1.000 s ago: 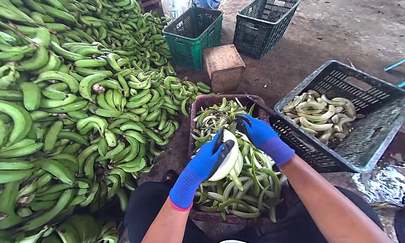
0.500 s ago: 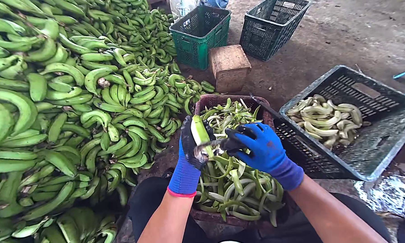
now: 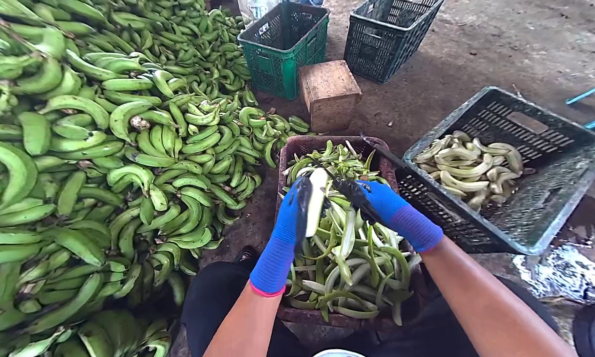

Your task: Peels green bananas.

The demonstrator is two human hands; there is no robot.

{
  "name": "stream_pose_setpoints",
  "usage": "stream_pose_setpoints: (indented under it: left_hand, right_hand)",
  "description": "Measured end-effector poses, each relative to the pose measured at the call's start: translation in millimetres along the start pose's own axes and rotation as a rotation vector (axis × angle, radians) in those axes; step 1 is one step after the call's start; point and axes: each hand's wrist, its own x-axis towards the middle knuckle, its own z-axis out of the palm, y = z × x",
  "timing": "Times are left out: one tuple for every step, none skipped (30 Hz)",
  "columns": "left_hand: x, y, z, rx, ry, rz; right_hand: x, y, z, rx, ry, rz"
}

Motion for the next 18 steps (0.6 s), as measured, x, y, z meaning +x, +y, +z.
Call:
stream_pose_setpoints:
  left_hand:
    - [3.1, 0.8, -4.8, -0.157, -0.012, -0.072]
    - [6.8, -0.2, -11.3, -0.305, -0.029, -0.125]
    - [9.2, -1.8, -18.2, -0.421, -0.048, -0.144]
    - [9.7, -1.3, -23.8, -0.487, -0.046, -0.146]
    - [9.0, 0.0, -28.1, -0.531, -0.034, -0.133]
    - [8.6, 0.1, -32.4, -0.583, -0.037, -0.121]
    - [9.1, 0.7, -34.7, -0.638, -0.034, -0.136]
    - [8.4, 1.1, -36.4, -0.664, -0.03, -0.148]
    - [7.2, 1.5, -37.4, -0.669, -0.036, -0.156]
    - [5.3, 2.4, -36.8, -0.65, -0.038, -0.154]
    - [2.7, 4.8, -34.5, -0.612, -0.022, -0.142]
    - [-0.8, 8.6, -31.0, -0.532, 0.024, -0.096]
    - [-5.0, 12.8, -26.8, -0.402, 0.08, -0.024]
    - [-9.6, 14.8, -24.6, -0.26, 0.103, 0.038]
    - [-14.2, 15.9, -22.9, -0.148, 0.093, 0.075]
    - [-18.7, 16.6, -21.0, -0.071, 0.07, 0.093]
    - [-22.6, 16.6, -20.0, 0.01, 0.037, 0.121]
    - [-25.0, 17.1, -19.6, 0.061, 0.004, 0.137]
  right_hand:
    - [-4.8, 1.7, 0.6, -0.001, 0.045, -0.067]
    - [-11.1, 3.2, 1.0, -0.025, 0.094, -0.168]
    - [-16.9, 5.7, 1.9, -0.074, 0.138, -0.302]
    - [-20.7, 10.6, 4.0, -0.149, 0.177, -0.45]
    - [-22.7, 16.7, 7.3, -0.233, 0.223, -0.603]
    - [-22.3, 22.6, 11.6, -0.325, 0.293, -0.769]
    - [-21.3, 26.1, 15.0, -0.41, 0.369, -0.913]
    - [-21.1, 26.7, 17.3, -0.469, 0.427, -1.008]
    - [-21.2, 25.0, 18.2, -0.51, 0.46, -1.056]
    - [-20.9, 22.7, 18.3, -0.534, 0.47, -1.067]
    - [-20.4, 21.1, 18.5, -0.539, 0.464, -1.054]
    - [-20.2, 20.1, 18.5, -0.529, 0.451, -1.02]
    - [-20.0, 19.1, 19.1, -0.5, 0.445, -0.975]
    - [-20.0, 16.9, 19.9, -0.46, 0.444, -0.928]
    - [-20.2, 13.7, 20.3, -0.426, 0.445, -0.88]
    - [-20.7, 10.1, 19.8, -0.394, 0.442, -0.819]
    - [-21.6, 6.4, 17.5, -0.355, 0.425, -0.734]
    - [-21.9, 3.3, 12.9, -0.302, 0.382, -0.614]
